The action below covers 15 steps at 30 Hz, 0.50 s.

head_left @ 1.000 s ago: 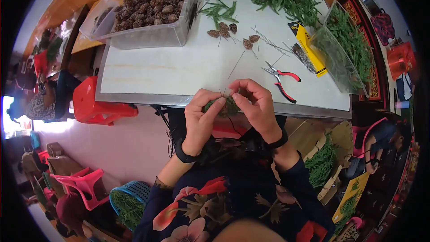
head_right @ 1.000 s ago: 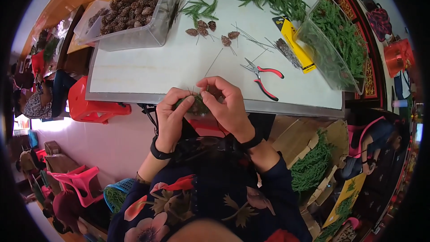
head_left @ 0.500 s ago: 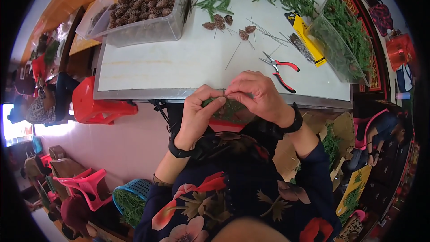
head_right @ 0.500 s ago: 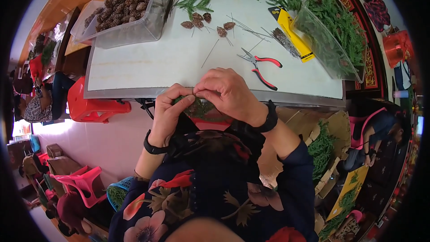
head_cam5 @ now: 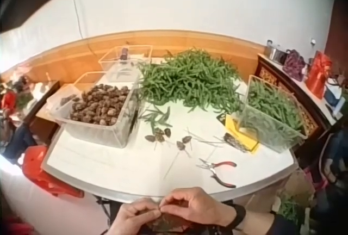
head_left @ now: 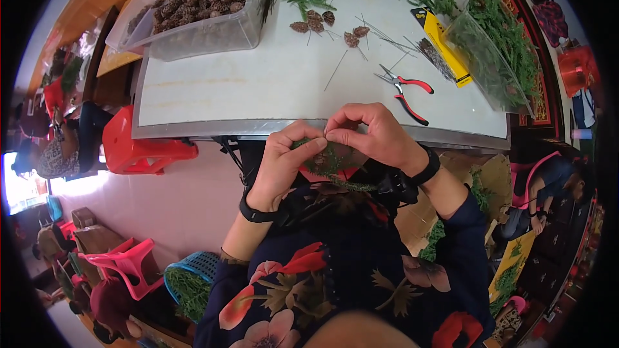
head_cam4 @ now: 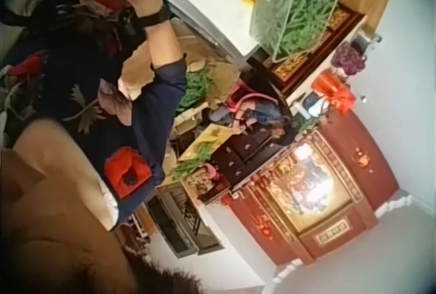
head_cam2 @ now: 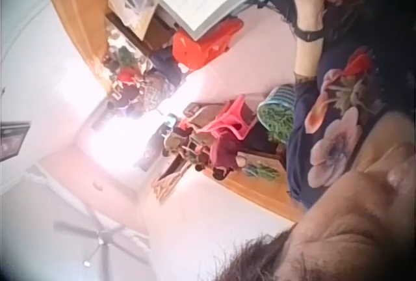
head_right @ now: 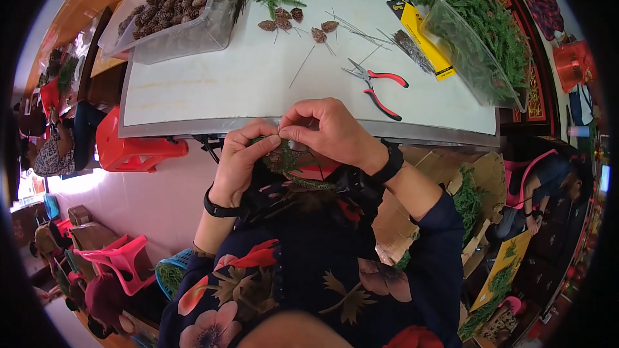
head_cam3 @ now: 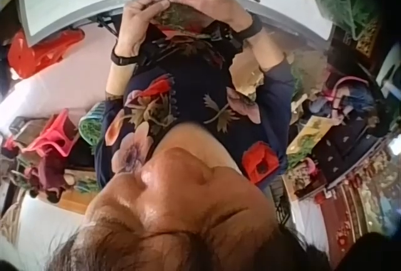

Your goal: Trimming green stems and attaching small seeds or nuts to them using pliers.

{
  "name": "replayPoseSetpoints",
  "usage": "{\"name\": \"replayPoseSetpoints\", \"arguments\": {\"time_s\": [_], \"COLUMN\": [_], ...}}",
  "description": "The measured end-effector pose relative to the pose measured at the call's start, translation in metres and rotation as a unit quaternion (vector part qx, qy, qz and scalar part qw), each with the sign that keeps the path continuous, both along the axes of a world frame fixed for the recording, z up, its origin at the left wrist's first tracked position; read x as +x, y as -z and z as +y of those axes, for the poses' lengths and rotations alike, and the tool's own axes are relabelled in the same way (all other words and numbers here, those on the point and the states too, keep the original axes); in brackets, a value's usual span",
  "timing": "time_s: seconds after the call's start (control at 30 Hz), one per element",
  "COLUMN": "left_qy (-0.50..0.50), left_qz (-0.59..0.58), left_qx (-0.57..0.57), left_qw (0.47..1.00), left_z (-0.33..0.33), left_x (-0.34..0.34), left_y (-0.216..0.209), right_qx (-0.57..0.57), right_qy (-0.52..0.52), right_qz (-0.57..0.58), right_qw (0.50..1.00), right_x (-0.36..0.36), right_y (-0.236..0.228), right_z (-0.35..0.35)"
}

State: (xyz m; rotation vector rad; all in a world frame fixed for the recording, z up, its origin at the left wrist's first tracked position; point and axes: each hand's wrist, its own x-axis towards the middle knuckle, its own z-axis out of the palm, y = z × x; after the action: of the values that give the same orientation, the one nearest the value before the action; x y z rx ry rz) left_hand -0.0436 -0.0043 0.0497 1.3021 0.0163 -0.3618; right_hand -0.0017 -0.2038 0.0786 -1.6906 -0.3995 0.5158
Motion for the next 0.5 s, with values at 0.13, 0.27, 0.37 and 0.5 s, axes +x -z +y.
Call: {"name": "replayPoseSetpoints", "arguments": {"time_s": [0.13, 0.27, 0.37, 0.5], "left_qy": [0.007, 0.028, 0.049, 0.043], "left_qz": [0.023, 0.046, 0.048, -0.02], "left_qx": [-0.007, -0.022, -0.021, 0.061], "left_qw": [1.0, 0.998, 0.997, 0.997], "left_z": [-0.001, 0.001, -0.001, 0.0], "left_x": [-0.003, -0.005, -0.004, -0.007], "left_y": [0.001, 0.006, 0.01, 0.007], "right_qx": [-0.024, -0.086, -0.12, -0.154], "right_qy": [0.008, -0.012, -0.108, -0.129], "right_qz": [-0.095, -0.388, -0.457, -0.425], "right_qw": [0.995, 0.917, 0.875, 0.883], "right_x": [-0.007, -0.002, 0.01, 0.011], "right_y": [0.003, 0.009, 0.004, -0.006], "right_z": [0.002, -0.002, -0.009, -0.003]}}
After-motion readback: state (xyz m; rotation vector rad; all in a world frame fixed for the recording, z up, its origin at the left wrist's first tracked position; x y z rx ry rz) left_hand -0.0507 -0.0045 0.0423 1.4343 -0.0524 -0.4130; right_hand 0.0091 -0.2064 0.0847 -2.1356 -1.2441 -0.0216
